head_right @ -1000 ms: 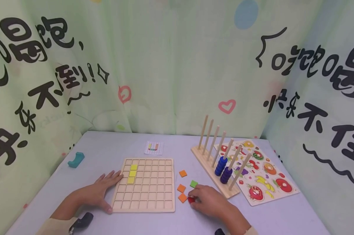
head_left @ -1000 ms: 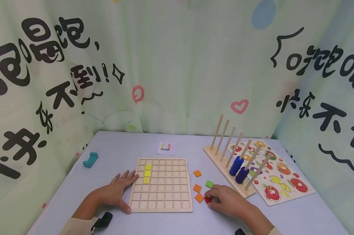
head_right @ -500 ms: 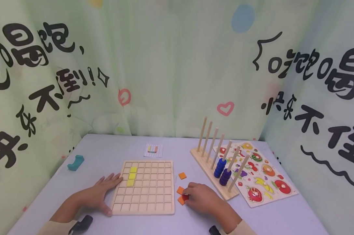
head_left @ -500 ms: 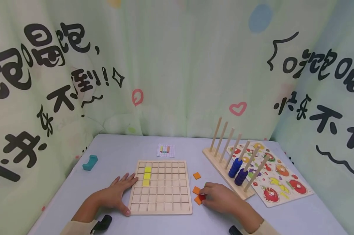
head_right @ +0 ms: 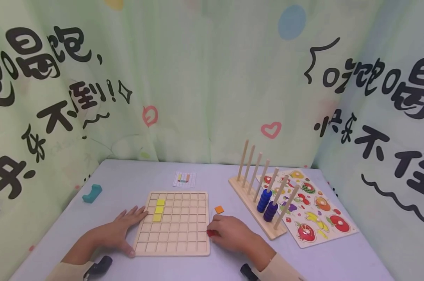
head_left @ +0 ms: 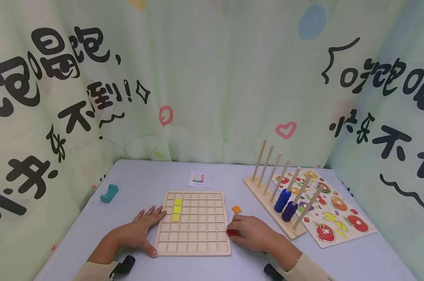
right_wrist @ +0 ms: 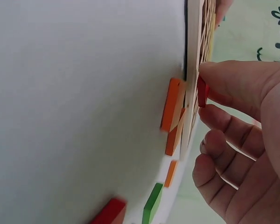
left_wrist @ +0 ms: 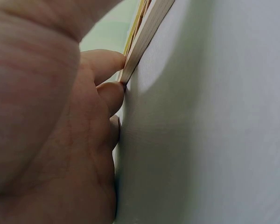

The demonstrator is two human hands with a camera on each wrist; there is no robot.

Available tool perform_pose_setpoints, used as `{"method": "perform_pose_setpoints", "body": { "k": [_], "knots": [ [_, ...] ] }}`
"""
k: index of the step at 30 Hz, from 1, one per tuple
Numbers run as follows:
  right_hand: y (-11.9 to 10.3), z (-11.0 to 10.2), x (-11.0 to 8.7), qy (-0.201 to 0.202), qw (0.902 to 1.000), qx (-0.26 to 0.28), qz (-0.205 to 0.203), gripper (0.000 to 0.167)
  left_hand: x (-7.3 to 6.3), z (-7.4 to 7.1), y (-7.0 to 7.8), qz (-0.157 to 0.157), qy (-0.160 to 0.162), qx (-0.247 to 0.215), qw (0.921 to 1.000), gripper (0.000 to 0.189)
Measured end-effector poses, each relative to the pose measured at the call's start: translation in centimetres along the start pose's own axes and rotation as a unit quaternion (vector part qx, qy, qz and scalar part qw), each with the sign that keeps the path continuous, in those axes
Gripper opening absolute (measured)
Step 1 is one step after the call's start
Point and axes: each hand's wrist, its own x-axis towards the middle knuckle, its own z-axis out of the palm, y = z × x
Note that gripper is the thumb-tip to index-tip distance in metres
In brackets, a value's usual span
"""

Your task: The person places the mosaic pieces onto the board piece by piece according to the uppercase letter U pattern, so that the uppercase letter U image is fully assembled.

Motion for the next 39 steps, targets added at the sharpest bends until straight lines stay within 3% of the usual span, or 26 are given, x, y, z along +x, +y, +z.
{"method": "perform_pose_setpoints", "body": {
  "k": [13,39],
  "knots": [
    [-2.5,1.2,3.2,0.005,0.9992,0.004,-0.038,0.019,-0.2,-0.1,0.5,-0.002,0.002,-0.006,1.0,0.128],
    [-6.0,3.0,9.4,-0.004,0.9984,-0.01,-0.056,0.019,-0.1,-0.1,0.4,-0.023,-0.005,0.001,0.9997,0.126]
  ]
}}
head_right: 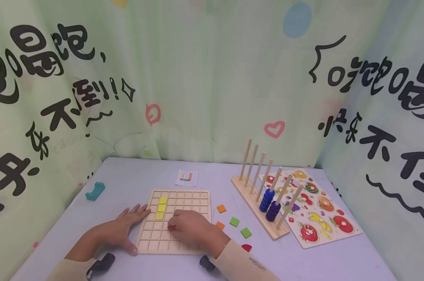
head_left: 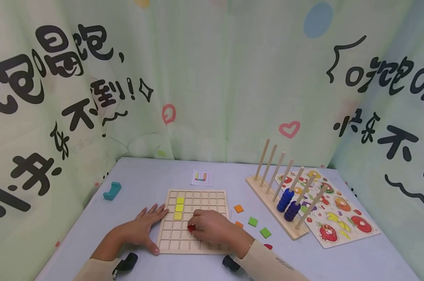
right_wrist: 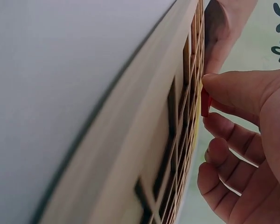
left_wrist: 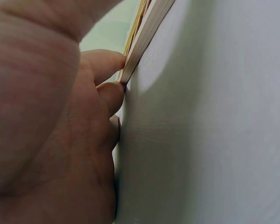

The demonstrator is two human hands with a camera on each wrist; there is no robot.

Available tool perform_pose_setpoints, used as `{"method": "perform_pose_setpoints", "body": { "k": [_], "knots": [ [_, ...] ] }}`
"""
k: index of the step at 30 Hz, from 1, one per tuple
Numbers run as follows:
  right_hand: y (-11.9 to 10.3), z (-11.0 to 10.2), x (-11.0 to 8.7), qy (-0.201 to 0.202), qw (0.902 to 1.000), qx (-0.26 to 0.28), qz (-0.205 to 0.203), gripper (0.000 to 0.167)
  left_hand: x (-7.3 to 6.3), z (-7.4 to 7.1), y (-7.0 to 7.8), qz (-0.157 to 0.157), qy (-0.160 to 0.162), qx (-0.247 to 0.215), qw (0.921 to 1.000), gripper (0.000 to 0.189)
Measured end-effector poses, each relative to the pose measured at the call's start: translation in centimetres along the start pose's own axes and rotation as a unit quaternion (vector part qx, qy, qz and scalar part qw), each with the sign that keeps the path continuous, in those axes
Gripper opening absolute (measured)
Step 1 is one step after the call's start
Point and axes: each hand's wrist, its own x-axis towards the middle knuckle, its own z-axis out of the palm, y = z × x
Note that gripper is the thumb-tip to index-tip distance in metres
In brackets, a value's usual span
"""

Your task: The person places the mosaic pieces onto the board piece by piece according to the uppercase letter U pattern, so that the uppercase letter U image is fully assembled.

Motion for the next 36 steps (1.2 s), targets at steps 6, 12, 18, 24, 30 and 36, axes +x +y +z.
{"method": "perform_pose_setpoints", "body": {
  "k": [6,12,18,24,30,36],
  "knots": [
    [-0.9,-0.1,1.2,-0.01,0.9999,0.006,0.011,0.02,0.0,-0.1,0.1,-0.004,0.0,0.002,1.0,0.126],
    [-1.6,0.1,2.3,-0.011,0.9996,0.005,0.025,0.021,0.1,0.0,0.1,-0.005,0.004,0.007,1.0,0.126],
    [-1.8,0.5,2.8,-0.006,0.9994,0.01,0.032,0.023,0.2,0.1,0.0,-0.004,0.003,0.007,1.0,0.126],
    [-1.9,0.7,3.5,-0.006,0.9991,0.015,0.038,0.023,0.2,0.1,0.2,-0.007,0.009,0.009,0.9999,0.126],
    [-2.1,0.8,4.0,-0.004,0.9991,0.023,0.037,0.021,0.3,0.1,0.0,-0.004,0.008,0.007,0.9999,0.126],
    [-2.3,0.9,4.3,-0.014,0.9979,0.033,0.055,0.022,0.3,0.2,-0.1,-0.002,0.007,0.008,0.9999,0.126]
  ]
}}
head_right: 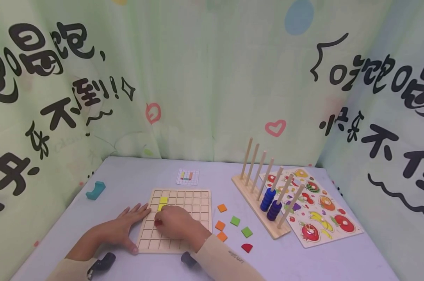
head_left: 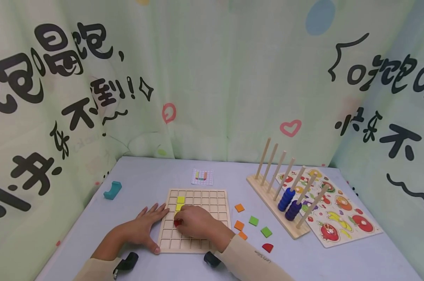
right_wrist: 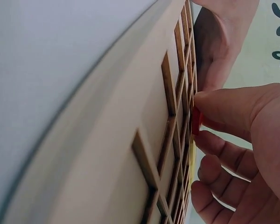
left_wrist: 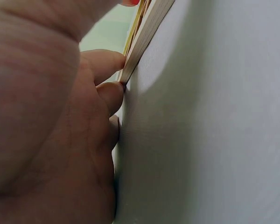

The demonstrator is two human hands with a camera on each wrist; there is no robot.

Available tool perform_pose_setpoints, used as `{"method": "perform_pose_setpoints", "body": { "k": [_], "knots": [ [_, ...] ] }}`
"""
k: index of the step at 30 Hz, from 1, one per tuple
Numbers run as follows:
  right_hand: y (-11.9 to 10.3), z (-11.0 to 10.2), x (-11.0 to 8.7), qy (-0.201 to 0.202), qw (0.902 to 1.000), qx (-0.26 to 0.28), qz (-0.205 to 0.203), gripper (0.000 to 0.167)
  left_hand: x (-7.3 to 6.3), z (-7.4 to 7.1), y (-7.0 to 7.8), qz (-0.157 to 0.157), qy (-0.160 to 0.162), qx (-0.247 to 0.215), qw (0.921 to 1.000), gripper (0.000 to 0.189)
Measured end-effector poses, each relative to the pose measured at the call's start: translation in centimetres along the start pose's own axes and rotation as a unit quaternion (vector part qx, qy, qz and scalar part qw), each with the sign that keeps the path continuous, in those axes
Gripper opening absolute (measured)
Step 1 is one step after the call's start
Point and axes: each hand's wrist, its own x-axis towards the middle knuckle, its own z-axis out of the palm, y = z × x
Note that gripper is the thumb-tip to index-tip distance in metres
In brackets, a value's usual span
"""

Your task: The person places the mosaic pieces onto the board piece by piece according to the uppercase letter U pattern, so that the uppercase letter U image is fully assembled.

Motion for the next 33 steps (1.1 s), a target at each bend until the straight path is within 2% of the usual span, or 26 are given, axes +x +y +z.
{"method": "perform_pose_setpoints", "body": {
  "k": [15,27,33],
  "knots": [
    [-0.19,0.12,0.31,-0.001,0.9998,-0.01,0.016,0.022,-0.16,0.11,0.15,-0.008,0.004,0.0,1.0,0.126],
    [-0.1,0.28,0.43,-0.005,0.9994,0.003,0.035,0.024,-0.13,0.23,0.11,-0.009,0.006,0.005,0.9999,0.127],
    [0.03,0.34,0.38,0.001,0.9996,-0.004,0.027,0.024,-0.1,0.18,0.07,-0.009,0.006,0.005,0.9999,0.127]
  ]
}}
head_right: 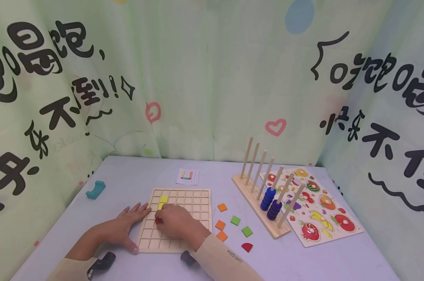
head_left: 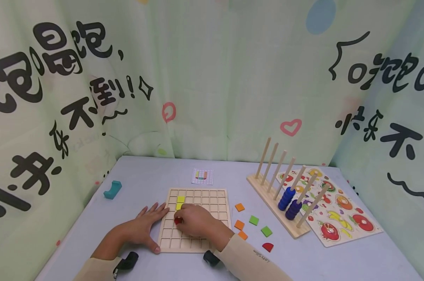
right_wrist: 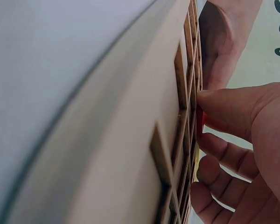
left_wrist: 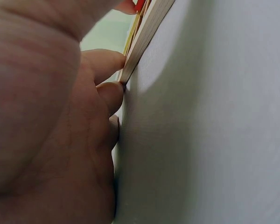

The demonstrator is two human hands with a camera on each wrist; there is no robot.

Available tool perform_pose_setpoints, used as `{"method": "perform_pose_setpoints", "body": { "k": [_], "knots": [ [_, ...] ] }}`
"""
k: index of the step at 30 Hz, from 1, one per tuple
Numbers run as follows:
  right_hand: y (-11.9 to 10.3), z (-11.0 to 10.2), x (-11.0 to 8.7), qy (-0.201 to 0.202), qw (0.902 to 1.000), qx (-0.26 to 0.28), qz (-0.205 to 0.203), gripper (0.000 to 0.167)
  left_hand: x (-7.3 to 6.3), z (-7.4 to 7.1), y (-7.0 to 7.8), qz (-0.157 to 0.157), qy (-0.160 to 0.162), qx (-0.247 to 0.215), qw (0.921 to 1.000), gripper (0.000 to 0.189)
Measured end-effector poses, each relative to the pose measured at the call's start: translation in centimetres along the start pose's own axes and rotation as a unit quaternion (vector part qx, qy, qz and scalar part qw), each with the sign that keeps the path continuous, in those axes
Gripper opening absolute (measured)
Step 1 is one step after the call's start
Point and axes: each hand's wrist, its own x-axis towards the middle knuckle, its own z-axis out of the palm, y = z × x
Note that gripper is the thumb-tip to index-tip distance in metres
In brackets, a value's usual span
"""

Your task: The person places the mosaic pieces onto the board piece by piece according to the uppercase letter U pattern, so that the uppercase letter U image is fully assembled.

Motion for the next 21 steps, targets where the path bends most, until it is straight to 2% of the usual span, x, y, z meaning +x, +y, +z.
{"method": "perform_pose_setpoints", "body": {
  "k": [12,21],
  "knots": [
    [-0.07,-0.21,-0.14,0.008,0.9998,-0.005,-0.018,0.021,-0.02,-0.01,-0.01,-0.002,0.0,-0.001,1.0,0.126],
    [0.1,-0.18,-0.02,0.001,1.0,-0.001,-0.008,0.022,-0.09,-0.17,0.25,-0.002,-0.001,-0.004,1.0,0.126]
  ]
}}
